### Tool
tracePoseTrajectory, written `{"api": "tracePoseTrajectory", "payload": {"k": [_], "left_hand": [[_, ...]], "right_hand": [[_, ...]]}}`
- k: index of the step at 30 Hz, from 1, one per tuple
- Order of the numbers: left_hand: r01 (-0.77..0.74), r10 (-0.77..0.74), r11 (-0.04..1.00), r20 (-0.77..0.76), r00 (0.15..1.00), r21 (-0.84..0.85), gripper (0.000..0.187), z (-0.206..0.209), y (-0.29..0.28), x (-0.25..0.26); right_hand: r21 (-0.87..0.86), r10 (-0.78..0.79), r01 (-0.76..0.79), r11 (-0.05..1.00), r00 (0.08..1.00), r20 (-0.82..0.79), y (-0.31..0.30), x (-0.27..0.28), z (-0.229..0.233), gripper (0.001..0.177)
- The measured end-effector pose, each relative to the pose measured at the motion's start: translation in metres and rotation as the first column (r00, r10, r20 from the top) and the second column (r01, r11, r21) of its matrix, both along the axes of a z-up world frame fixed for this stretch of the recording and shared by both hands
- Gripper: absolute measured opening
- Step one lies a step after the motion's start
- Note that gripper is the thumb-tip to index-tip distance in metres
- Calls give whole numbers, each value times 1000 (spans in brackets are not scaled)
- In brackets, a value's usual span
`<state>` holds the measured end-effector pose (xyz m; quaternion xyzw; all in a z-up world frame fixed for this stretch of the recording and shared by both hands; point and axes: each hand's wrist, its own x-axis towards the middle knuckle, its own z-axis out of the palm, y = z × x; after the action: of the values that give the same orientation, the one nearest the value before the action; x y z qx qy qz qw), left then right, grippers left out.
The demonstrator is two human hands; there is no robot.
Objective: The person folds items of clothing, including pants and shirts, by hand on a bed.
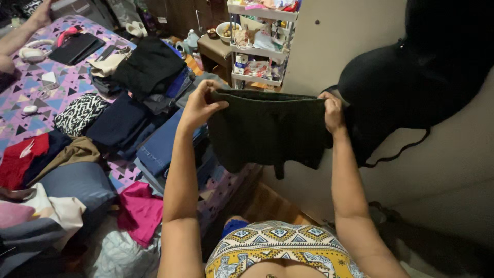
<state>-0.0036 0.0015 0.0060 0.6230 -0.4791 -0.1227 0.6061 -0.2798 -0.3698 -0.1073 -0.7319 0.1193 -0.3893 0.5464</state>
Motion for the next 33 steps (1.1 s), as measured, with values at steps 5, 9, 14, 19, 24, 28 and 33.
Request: {"api": "tracePoseTrajectory", "payload": {"k": [5,9,14,19,24,28,33], "left_hand": [[-111,96,962,70,993,248,31,9,5,-7],[-4,27,978,-107,994,210,30,-12,0,-3],[-58,91,989,-252,963,133,35,-55,-16,2],[-444,432,875,102,896,191,46,-86,-33,-28],[-149,148,989,-81,986,-6,56,-125,-61,-97],[27,-91,957,-210,974,-289,69,-132,-60,-87],[158,-255,953,-404,879,-257,61,-104,-35,-56]], "right_hand": [[306,59,-78,949,996,71,4,0,-2,32],[518,253,-316,794,948,191,9,5,-15,25],[176,93,-65,982,984,-153,37,7,-11,24],[407,-60,143,902,976,-210,79,27,-20,33],[359,161,-194,913,980,119,180,53,-21,28],[128,415,-424,897,905,94,205,34,26,67],[-579,-236,258,773,965,116,177,27,23,84]]}}
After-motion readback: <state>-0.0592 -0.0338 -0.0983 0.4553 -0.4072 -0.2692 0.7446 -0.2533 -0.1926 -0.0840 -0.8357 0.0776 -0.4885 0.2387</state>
